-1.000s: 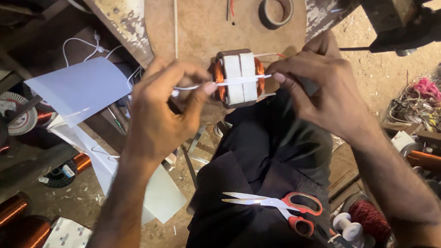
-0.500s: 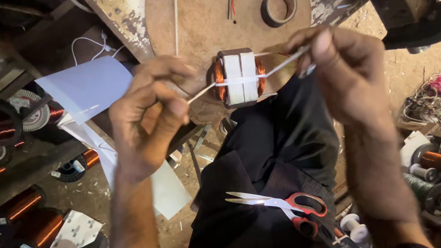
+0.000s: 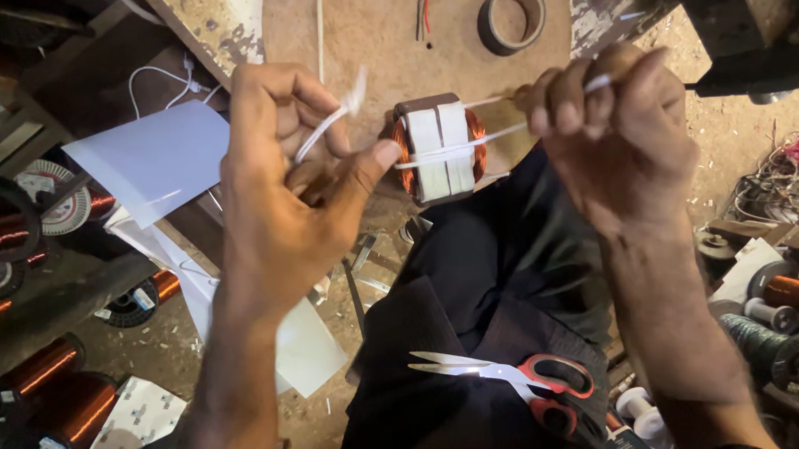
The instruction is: The person assembles an electrical component by wrapping white tape around a laminated core with copper windings, cutting the tape with scissors, and using a screwdriver to adjust the assembly. They also cut a strip of white paper and strip the ends of red and black wires.
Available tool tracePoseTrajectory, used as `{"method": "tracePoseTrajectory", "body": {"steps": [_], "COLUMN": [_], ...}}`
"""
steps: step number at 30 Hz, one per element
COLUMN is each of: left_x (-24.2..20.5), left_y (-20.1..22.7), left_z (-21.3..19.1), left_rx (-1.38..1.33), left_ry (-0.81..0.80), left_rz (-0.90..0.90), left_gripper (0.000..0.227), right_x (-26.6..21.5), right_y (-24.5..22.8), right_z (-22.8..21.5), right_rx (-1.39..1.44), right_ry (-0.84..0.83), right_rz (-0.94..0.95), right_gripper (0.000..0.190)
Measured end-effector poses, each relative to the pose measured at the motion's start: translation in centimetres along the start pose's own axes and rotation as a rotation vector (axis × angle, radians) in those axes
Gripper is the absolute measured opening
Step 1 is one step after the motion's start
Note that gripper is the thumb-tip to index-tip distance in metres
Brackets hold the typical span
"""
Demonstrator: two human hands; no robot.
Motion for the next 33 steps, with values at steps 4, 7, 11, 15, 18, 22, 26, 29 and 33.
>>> {"method": "tracePoseTrajectory", "body": {"steps": [4, 7, 11, 15, 18, 22, 26, 29, 33], "left_x": [0.4, 1.0, 1.5, 0.9, 0.0, -1.6, -2.5, -3.6, -4.2], "left_y": [1.7, 2.2, 1.4, 2.3, 2.6, 2.2, 1.3, 0.6, -0.1], "left_z": [1.1, 1.9, 1.9, 1.9, 2.2, 2.5, 3.0, 4.0, 4.5], "left_rx": [0.297, 0.625, 0.636, 0.581, 0.634, 0.737, 0.745, 0.781, 0.683], "left_ry": [-0.037, -0.100, -0.222, -0.082, -0.025, 0.098, 0.203, 0.273, 0.332], "left_rz": [-0.003, 0.094, -0.100, 0.117, 0.230, 0.299, 0.332, 0.330, 0.335], "left_gripper": [0.062, 0.063, 0.056, 0.050, 0.052, 0.043, 0.039, 0.037, 0.032], "right_x": [0.5, 0.9, 1.1, 2.5, 2.7, 1.0, 0.1, -0.8, -1.7], "right_y": [-1.3, -2.5, -2.4, -1.6, -2.1, -2.3, -1.4, -0.4, 0.8], "right_z": [2.3, 4.6, 6.4, 5.7, 6.9, 8.0, 9.0, 9.1, 8.5], "right_rx": [-0.031, -0.654, -1.536, -1.513, -1.594, -1.701, -1.757, -1.820, -1.770], "right_ry": [-0.059, 0.082, -0.007, -0.124, -0.351, -0.253, -0.114, -0.039, 0.005], "right_rz": [0.007, 0.094, 0.400, 0.526, 0.014, -0.054, -0.208, -0.266, -0.326], "right_gripper": [0.032, 0.027, 0.034, 0.033, 0.033, 0.032, 0.040, 0.044, 0.043]}}
Point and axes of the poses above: each hand's wrist, its own x-axis towards the middle knuckle, its own z-axis out of the palm, y = z × x, the point moved 3 cm from there along x, towards the middle knuckle, and after that the axes turned 1 degree about z, right-handed, at the moved point
